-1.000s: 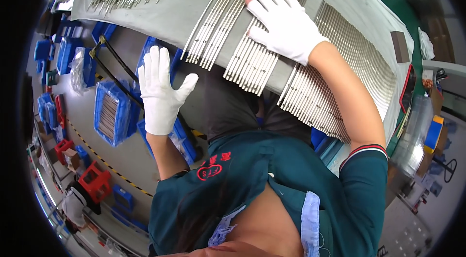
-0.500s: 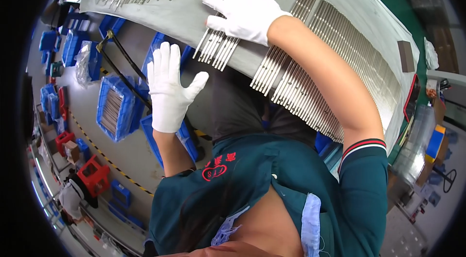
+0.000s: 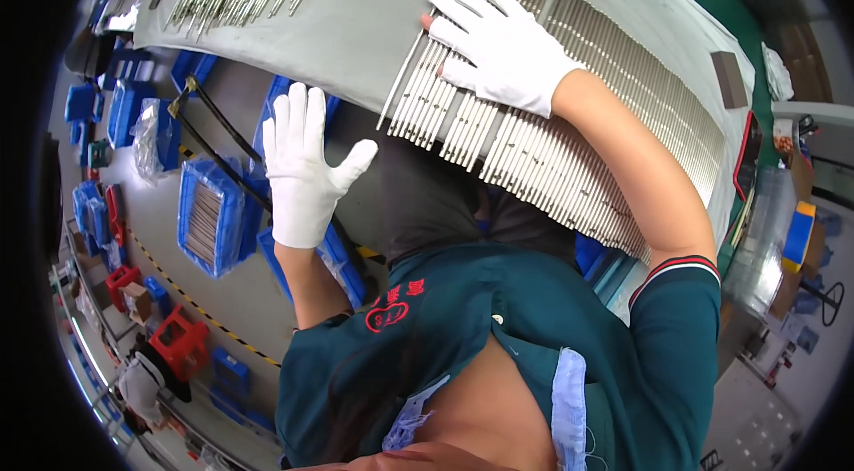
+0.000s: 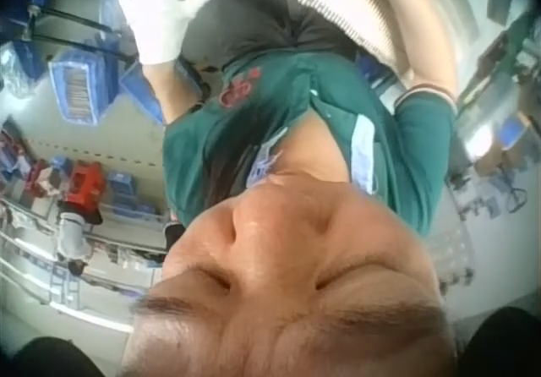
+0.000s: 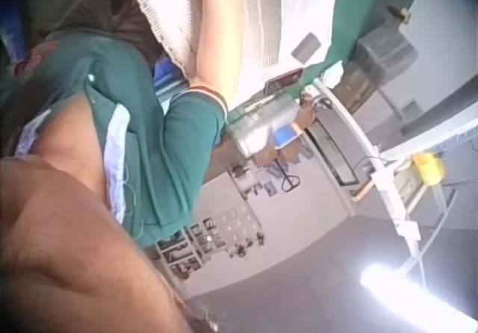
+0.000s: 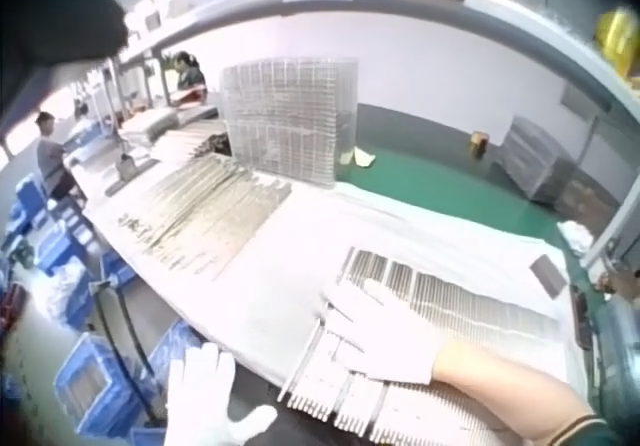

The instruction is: Aligning small metal rods into uniform groups on a workbench surface for sorting.

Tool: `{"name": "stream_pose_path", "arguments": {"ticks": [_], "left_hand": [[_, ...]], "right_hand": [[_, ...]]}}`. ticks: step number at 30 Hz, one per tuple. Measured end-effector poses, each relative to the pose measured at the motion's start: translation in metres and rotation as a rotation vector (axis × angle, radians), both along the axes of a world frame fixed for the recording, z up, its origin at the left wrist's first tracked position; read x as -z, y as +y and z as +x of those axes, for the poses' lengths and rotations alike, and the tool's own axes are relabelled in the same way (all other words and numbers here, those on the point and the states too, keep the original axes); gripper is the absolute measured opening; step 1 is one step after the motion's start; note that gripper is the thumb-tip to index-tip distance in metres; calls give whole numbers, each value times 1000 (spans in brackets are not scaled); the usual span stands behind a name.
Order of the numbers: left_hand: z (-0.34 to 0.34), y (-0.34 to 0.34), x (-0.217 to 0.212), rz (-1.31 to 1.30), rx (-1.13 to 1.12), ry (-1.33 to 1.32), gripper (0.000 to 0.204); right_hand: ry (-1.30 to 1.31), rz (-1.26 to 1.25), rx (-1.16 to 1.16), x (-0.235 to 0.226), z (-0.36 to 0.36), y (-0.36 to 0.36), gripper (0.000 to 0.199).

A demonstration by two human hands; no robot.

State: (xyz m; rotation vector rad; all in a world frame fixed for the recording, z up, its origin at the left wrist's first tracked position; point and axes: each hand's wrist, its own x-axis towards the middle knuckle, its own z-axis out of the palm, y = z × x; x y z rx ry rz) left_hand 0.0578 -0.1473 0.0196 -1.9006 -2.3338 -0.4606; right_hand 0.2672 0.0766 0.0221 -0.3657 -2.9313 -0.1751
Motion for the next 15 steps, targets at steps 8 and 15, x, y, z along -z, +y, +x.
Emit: {"name": "stream_pose_path", "arguments": {"ticks": [8, 15], "left_hand": [[33, 47, -9, -98, 348, -6, 97], [48, 65, -8, 37, 526, 55, 86]], "right_hand": [[-38, -159, 146, -21, 76, -54, 60], [-116, -330, 290, -28, 147, -111, 72]]}}
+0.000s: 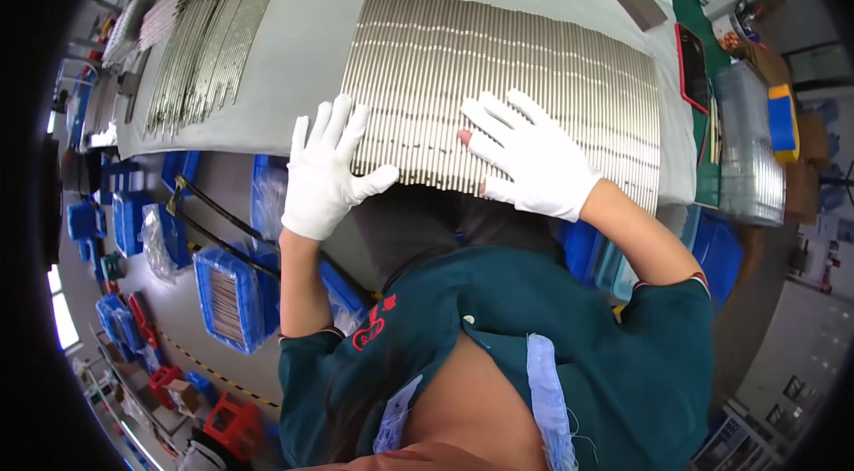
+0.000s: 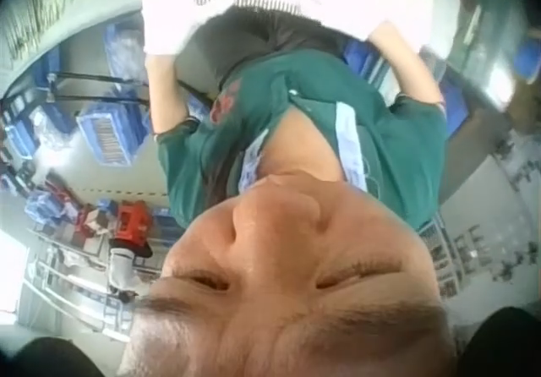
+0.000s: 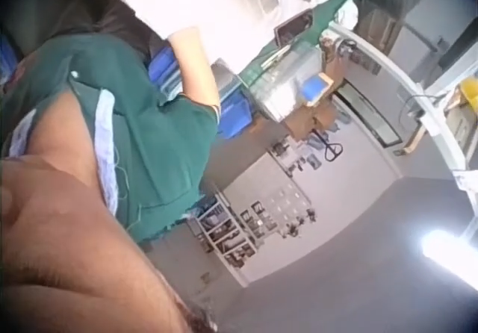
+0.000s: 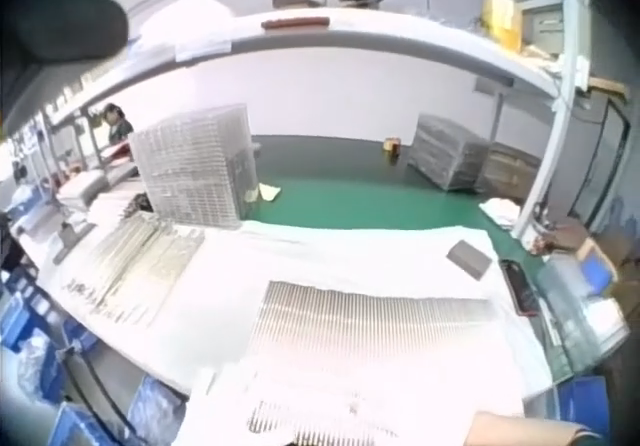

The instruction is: Aligning small metal rods into uniform groups on a workbench surface for sorting.

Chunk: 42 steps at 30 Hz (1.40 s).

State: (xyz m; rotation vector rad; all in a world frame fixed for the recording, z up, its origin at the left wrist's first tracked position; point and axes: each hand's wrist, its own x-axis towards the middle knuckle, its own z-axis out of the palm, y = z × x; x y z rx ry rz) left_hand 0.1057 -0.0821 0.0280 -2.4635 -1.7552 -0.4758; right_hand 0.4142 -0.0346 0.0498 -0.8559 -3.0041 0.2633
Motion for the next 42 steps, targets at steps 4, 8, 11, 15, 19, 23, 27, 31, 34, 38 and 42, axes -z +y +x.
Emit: {"name": "stream_pose_path", "arguments": {"ticks": [4, 8, 11, 15, 19, 23, 27, 31, 34, 38, 42], "left_hand": [[13, 7, -7, -5, 78, 35, 87], [42, 8, -7, -48, 168, -16, 92], [70, 10, -7, -73, 272, -60, 96], [85, 14, -9, -104, 299, -44, 96], [87, 12, -7, -49, 315, -72, 86], [81, 5, -9, -105, 338, -53, 82], [61, 14, -9, -42, 313, 55, 93], [60, 23, -11, -33, 364, 65, 94], [59, 20, -3, -13, 372, 89, 94], [74, 16, -2, -40, 360, 43, 94], [95, 16, -2, -73, 369, -7, 99]], "right_hand": [[-2, -20, 39, -7, 21, -22, 76], [8, 24, 113, -7, 20, -37, 77], [67, 36, 160, -5, 3, -33, 79], [145, 93, 176, 4, -8, -30, 73], [196, 113, 188, 6, -6, -33, 69], [204, 13, 177, 5, 7, -41, 70], [126, 23, 242, 1, 32, -42, 82], [134, 7, 260, 2, 35, -42, 81], [150, 26, 270, 6, 35, -45, 78], [153, 39, 254, 6, 35, -44, 79], [130, 42, 245, 1, 25, -39, 83]]}}
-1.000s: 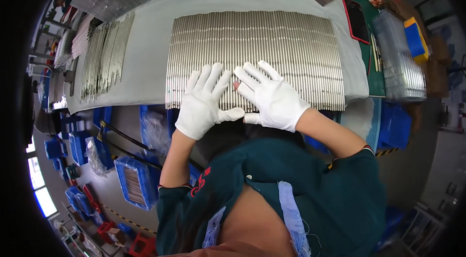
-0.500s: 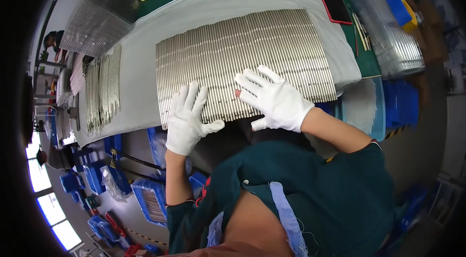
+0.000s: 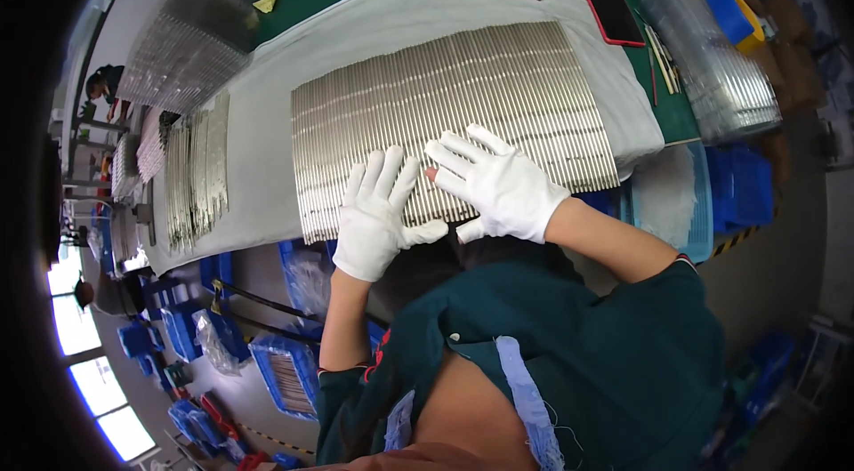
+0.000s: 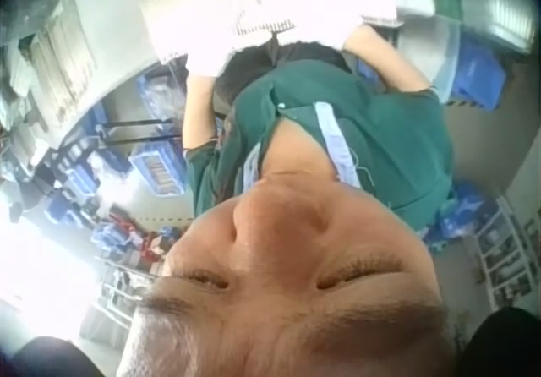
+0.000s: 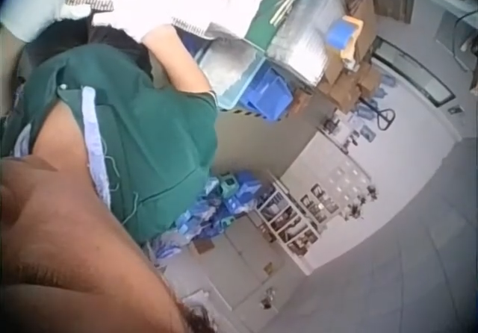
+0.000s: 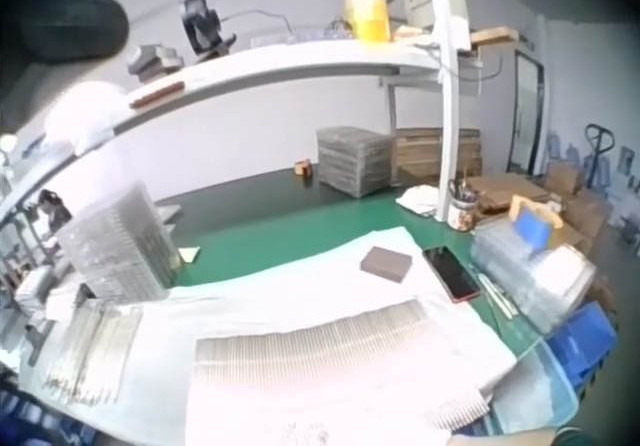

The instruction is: Aligning small metal rods into uniform groups on a workbench surface for sorting.

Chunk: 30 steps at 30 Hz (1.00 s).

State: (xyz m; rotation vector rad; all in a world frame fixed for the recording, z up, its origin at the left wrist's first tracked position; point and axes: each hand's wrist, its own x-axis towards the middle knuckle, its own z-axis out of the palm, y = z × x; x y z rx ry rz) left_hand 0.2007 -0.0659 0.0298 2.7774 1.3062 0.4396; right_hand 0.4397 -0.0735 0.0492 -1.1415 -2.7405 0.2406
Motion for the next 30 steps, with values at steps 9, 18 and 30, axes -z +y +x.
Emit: {"name": "stream_pose_path", "arguments": {"ticks": [9, 18, 30], "left_hand": [[2, 0, 5, -5, 22, -46, 88], [6, -1, 0, 75, 46, -45, 83], [13, -17, -3, 24, -9, -34, 65]], "right_hand": [[42, 0, -2, 5, -5, -1, 83], [65, 75, 16, 10, -21, 0, 72], [122, -49, 12, 5, 5, -17, 76]]}}
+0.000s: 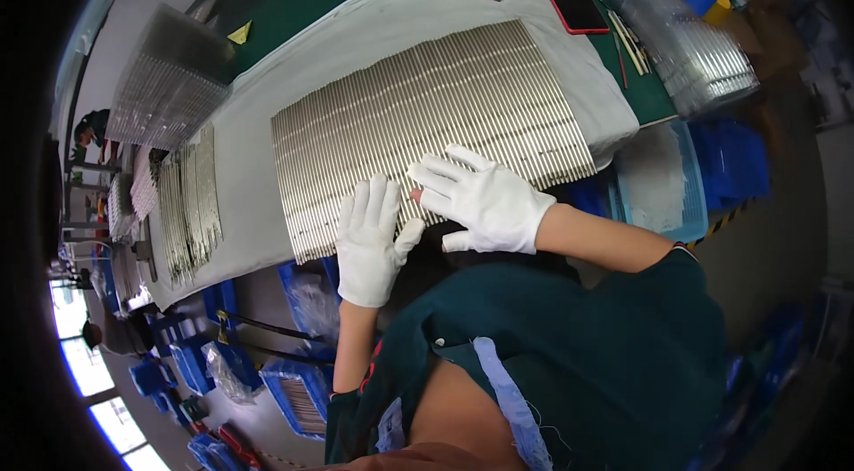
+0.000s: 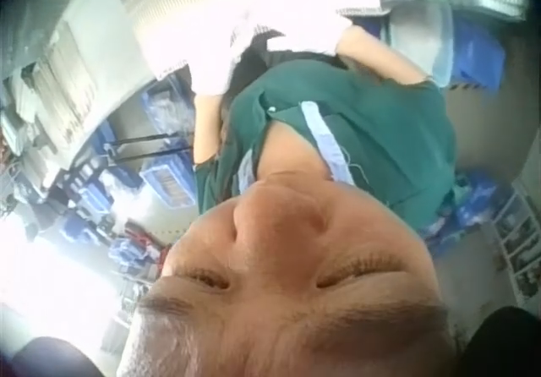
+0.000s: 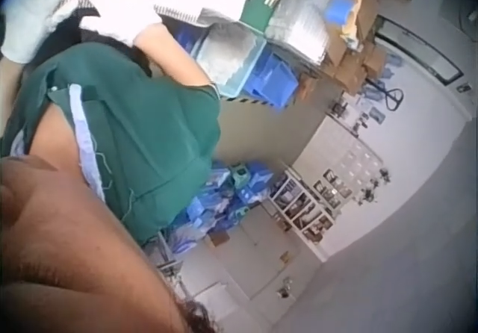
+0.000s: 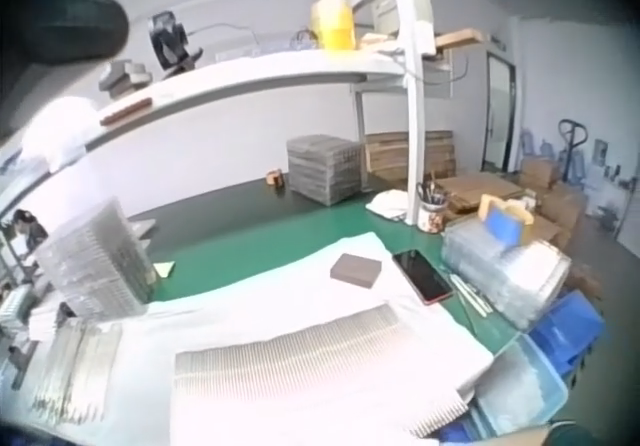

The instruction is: Aligning small metal rods into uniform groups on a workbench surface for sorting.

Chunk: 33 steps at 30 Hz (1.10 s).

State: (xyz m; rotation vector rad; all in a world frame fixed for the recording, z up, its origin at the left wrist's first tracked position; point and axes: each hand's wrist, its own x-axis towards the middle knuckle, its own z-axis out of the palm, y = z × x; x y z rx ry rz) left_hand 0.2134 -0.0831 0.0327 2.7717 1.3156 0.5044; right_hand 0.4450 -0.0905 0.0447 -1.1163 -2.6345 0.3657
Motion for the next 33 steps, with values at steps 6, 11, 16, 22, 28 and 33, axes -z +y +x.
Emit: {"name": "stream_pose_path", "arguments": {"ticks": [6, 11, 16, 22, 28, 33], "left_hand": [[-2, 0, -1, 26, 3, 12, 77], [1, 3, 0, 33, 10, 34, 85], [18, 16, -7, -49, 88, 26, 85], [28, 19, -3, 18, 133, 3, 87], [34, 22, -2, 37, 155, -6, 87], [36, 16, -6, -44, 110, -17, 79]], "right_hand": [[-169, 3, 158, -9, 49, -4, 91], [-165, 7, 155, -9, 61, -5, 92], [-137, 40, 145, -2, 60, 0, 88], [-124, 19, 108, -2, 49, -2, 92], [-121, 106, 125, 6, 27, 7, 83], [-98, 133, 92, 8, 26, 6, 76]]}}
